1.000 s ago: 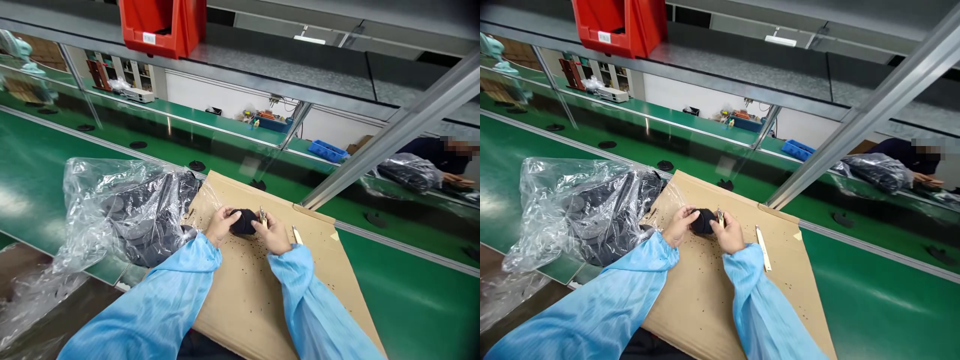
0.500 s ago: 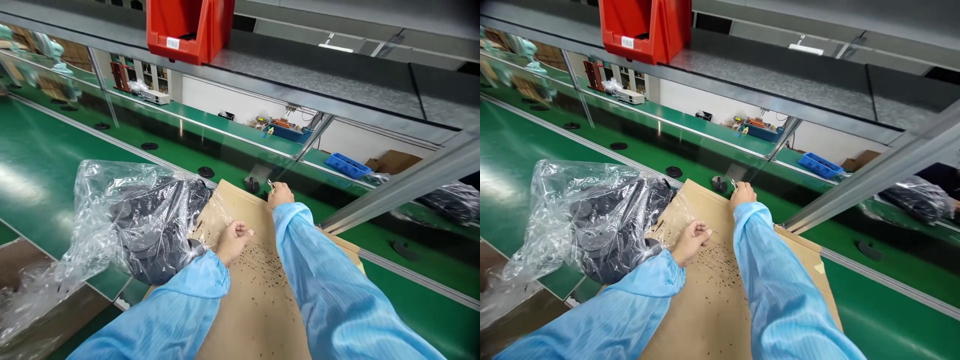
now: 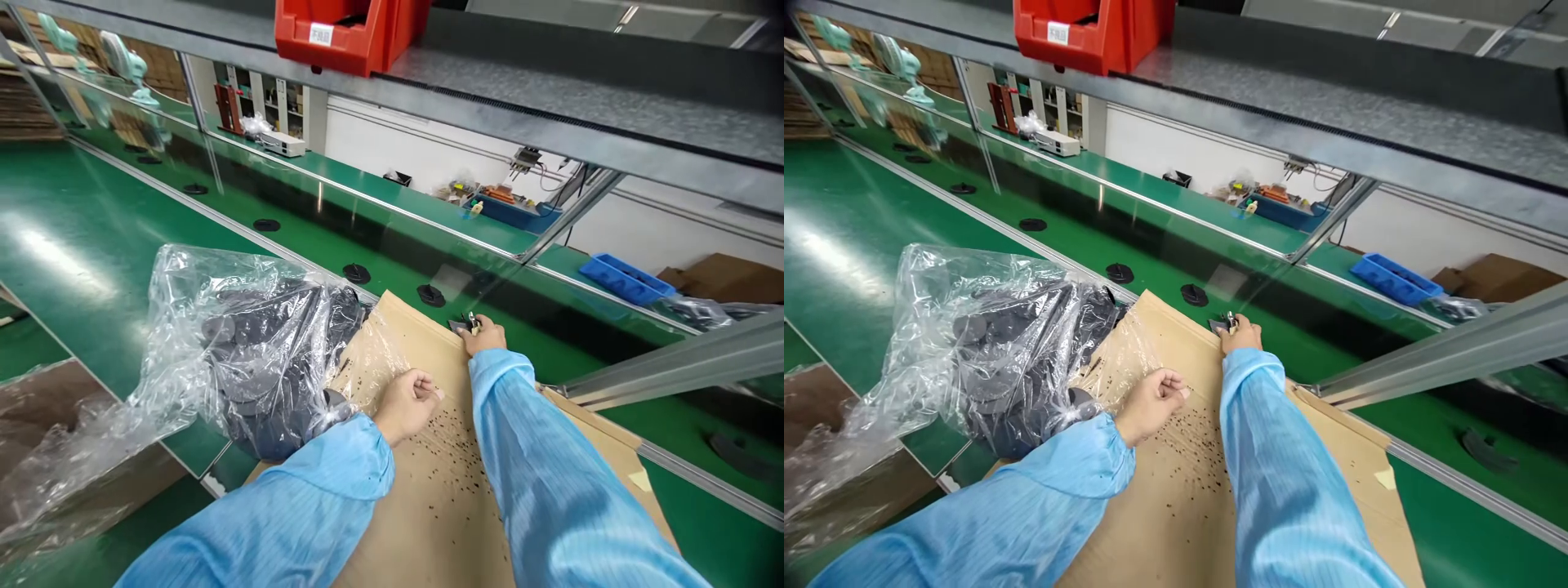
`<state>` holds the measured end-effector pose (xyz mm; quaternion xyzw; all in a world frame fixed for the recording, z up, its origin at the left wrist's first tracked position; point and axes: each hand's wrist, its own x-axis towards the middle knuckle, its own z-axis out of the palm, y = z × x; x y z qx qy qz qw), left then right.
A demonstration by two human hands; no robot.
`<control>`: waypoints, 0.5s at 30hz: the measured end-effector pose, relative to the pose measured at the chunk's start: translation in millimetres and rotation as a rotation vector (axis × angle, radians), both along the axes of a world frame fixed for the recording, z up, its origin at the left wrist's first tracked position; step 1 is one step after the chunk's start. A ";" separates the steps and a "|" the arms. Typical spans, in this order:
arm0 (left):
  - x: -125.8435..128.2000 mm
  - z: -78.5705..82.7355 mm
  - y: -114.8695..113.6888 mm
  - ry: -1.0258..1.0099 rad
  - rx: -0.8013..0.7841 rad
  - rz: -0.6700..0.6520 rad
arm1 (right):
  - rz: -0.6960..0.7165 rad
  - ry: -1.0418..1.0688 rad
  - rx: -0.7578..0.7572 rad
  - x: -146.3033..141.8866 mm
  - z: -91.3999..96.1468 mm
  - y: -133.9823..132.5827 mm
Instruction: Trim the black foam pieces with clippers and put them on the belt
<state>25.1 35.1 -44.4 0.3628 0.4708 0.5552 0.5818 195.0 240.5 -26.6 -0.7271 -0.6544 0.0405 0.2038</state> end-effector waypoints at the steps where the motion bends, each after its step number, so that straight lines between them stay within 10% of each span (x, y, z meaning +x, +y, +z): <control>1: -0.2 0.2 -0.1 -0.002 0.001 -0.005 | -0.029 0.017 0.030 0.6 4.0 -4.9; 9: -4.8 7.4 -2.2 -0.099 -0.020 -0.061 | -0.027 0.220 0.492 3.5 49.8 -81.2; 15: -6.6 25.8 -21.0 -0.390 -0.053 -0.199 | 0.082 0.752 0.493 -36.3 33.8 -197.1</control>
